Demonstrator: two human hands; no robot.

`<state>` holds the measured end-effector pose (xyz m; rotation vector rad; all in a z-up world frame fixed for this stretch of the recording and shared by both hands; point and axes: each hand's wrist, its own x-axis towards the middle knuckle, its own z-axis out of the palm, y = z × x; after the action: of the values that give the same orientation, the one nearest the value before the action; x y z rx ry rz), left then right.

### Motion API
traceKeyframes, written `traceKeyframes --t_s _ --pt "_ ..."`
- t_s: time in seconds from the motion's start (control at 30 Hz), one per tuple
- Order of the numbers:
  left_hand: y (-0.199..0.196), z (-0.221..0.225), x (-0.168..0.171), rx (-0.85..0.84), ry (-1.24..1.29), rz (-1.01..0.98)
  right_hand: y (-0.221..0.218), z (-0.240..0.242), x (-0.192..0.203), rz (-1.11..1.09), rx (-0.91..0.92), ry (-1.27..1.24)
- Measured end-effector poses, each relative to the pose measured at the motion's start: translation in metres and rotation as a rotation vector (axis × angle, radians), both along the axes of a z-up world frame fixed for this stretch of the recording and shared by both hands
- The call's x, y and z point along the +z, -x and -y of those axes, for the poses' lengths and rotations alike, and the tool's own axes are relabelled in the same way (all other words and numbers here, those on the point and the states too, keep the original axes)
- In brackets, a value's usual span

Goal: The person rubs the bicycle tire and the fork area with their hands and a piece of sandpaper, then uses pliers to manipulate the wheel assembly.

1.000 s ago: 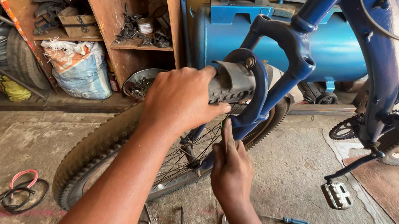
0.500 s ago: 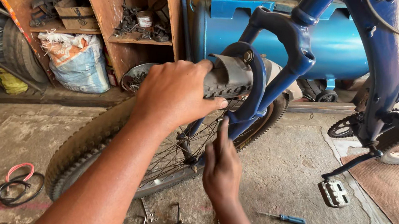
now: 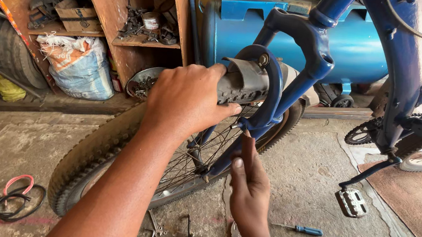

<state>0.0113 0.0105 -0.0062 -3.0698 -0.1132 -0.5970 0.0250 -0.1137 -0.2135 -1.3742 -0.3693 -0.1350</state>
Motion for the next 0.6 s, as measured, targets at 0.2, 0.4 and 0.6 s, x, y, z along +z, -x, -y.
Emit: traceKeyframes --t_s 0.2,0.4,0.6 --pt "-0.001 0.002 0.0 -0.009 -0.001 0.03 -0.028 -0.037 -0.016 0.428 -0.171 0.043" --pt "-0.008 -0.002 -0.003 -0.027 -0.01 0.014 -0.04 -0.054 -0.018 0.368 -0.08 -0.136" --pt "-0.011 -0.004 -0.006 -0.061 -0.032 0.03 -0.037 -0.035 -0.006 0.241 0.043 -0.054"
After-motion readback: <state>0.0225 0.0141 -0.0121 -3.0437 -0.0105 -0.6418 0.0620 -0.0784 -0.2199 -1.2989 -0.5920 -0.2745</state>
